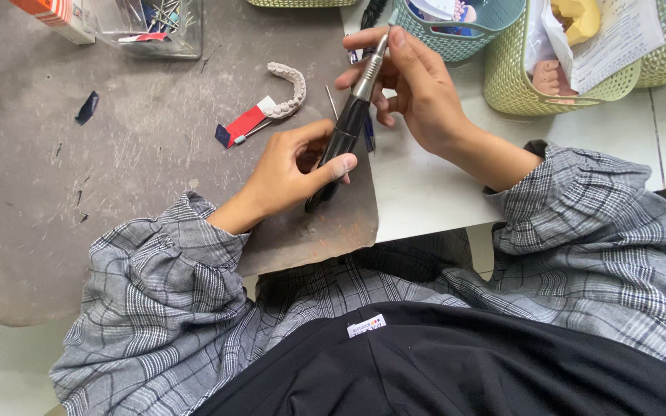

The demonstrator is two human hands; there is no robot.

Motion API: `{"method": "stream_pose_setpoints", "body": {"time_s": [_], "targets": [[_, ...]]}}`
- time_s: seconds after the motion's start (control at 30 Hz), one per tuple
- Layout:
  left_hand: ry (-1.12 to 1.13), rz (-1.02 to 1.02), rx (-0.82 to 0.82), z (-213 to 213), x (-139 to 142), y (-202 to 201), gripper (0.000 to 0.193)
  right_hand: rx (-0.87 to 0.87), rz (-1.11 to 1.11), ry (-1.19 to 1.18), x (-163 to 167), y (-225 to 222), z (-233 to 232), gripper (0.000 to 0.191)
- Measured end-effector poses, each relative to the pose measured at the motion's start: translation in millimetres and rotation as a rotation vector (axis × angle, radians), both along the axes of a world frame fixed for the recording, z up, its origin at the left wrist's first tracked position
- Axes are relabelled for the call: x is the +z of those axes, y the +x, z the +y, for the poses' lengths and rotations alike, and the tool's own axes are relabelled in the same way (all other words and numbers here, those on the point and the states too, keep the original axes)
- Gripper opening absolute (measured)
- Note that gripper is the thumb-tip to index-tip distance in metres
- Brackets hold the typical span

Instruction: The person holds a yellow dental stone model of a lower jaw and grinds and shapes it with a rotary handpiece, turning the model to work different surfaces. They swap the grinding bit, sort through a container of burs, and continue grinding the model's edges.

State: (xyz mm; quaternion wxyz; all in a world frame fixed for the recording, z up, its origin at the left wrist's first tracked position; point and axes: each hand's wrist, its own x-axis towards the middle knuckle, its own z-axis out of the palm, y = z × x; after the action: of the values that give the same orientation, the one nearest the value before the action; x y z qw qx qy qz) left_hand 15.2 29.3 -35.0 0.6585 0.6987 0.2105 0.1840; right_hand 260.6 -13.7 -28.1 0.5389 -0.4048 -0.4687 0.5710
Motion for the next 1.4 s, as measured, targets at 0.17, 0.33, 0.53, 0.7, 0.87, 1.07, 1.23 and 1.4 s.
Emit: {"method": "stream_pose_setpoints", "body": {"time_s": [0.17,0.33,0.53,0.7,0.87,1.07,1.23,1.4], "targets": [[0.007,-0.003,-0.048,-0.9,4.7,-0.9,0.024,0.005,-0.014,0.092,-3.2,12.1,-0.9,0.044],[0.028,-0.037,-0.101,1.1,6.8,-2.5,0.024,-0.015,-0.048,0.155,-5.5,14.6,-0.5,0.041],[-0.011,-0.089,-0.160,5.1,-0.4,-4.6,0.023,-0.060,0.019,0.136,-9.7,20.0,2.1,0.039],[-0.089,-0.132,-0.188,7.4,-10.3,-5.7,0.024,-0.112,-0.113,0.263,-13.8,25.3,1.0,0.024],[-0.131,-0.167,-0.183,6.6,-9.0,-5.7,0.027,-0.080,-0.126,0.287,-3.5,17.9,-2.1,0.030],[0.074,-0.087,0.045,-8.0,8.4,-2.2,0.050,0.199,-0.116,0.177,6.8,-10.5,-16.9,0.063],[0.223,0.098,0.164,-12.4,9.9,-1.6,0.060,0.123,-0.090,-0.021,7.9,-10.9,-17.5,0.057],[-0.122,-0.151,-0.172,-6.9,0.1,-3.6,0.039,0.272,0.093,0.002,16.8,-6.3,-21.2,0.068]]}}
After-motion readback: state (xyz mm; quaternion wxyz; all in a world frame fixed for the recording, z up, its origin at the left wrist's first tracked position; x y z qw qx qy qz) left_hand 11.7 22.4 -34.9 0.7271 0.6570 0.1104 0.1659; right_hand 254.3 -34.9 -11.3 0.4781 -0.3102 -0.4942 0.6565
